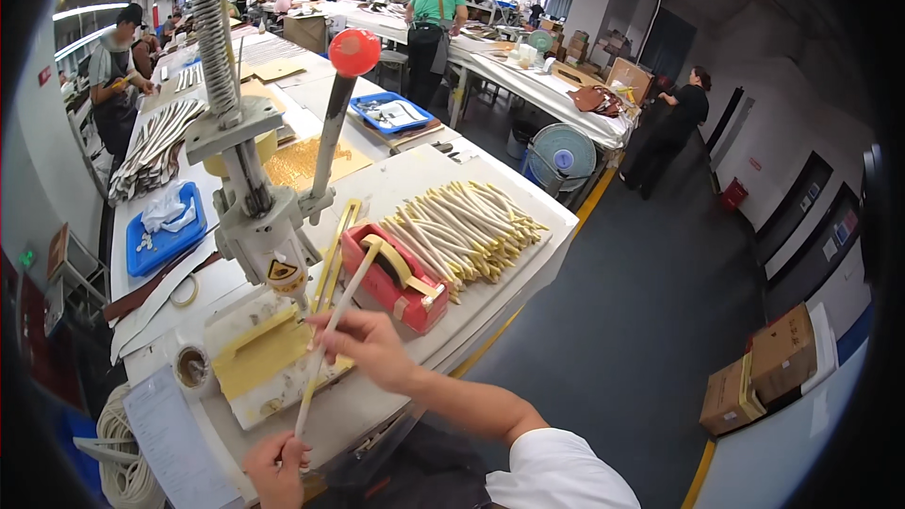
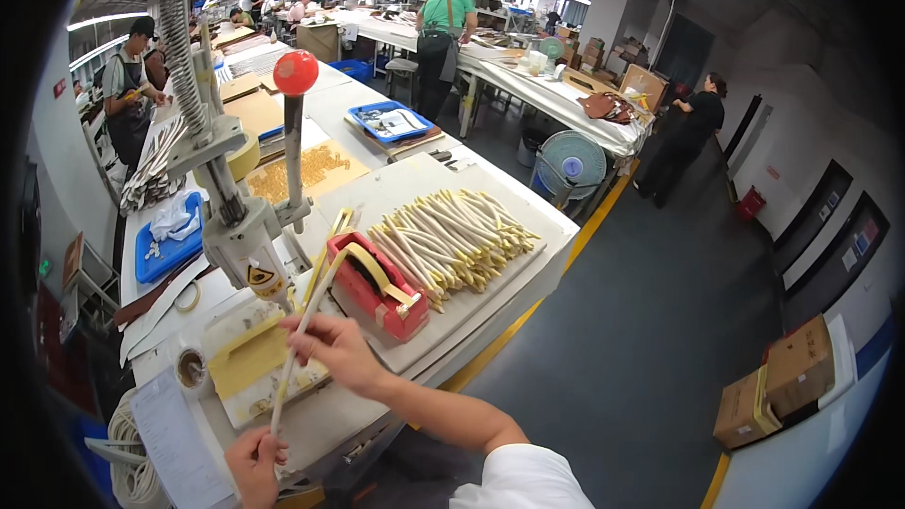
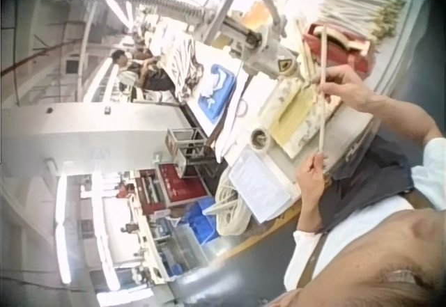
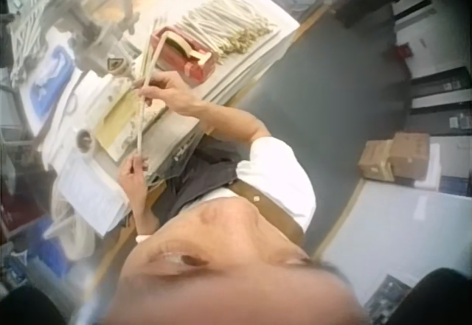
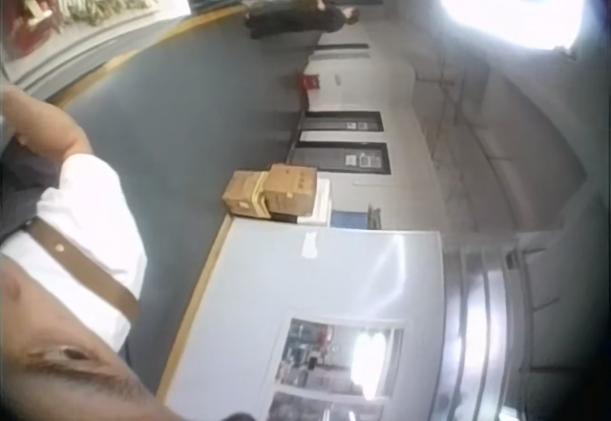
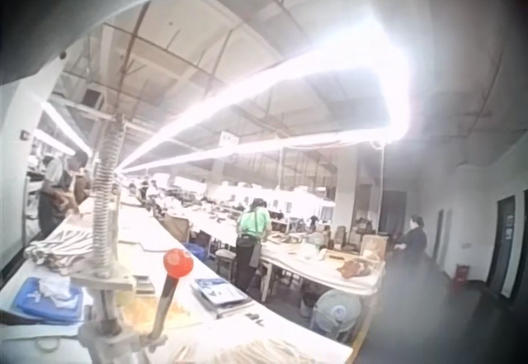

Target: The person repeatedly picks up white cables and yellow plastic tips, inserts the tips into the cable ends, and uses a red-handled press machine to secure them. The finished cables are placed in a pile on the table. The process is repeated for multiple units throughout the clip.

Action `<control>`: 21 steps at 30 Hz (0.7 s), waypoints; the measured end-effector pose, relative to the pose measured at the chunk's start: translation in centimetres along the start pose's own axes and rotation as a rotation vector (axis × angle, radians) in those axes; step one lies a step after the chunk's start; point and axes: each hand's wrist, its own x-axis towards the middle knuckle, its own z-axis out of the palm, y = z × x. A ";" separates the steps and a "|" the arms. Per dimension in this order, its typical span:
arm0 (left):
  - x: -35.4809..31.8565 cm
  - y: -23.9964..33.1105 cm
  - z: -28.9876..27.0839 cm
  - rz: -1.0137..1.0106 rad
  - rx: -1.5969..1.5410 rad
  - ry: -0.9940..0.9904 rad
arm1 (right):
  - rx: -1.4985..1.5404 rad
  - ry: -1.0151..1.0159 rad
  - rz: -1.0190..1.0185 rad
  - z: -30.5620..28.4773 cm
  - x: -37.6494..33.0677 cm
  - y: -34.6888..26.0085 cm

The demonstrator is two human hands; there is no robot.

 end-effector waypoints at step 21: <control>4.7 -4.7 3.2 0.338 0.488 0.092 | -0.953 0.242 0.074 -3.8 4.2 4.6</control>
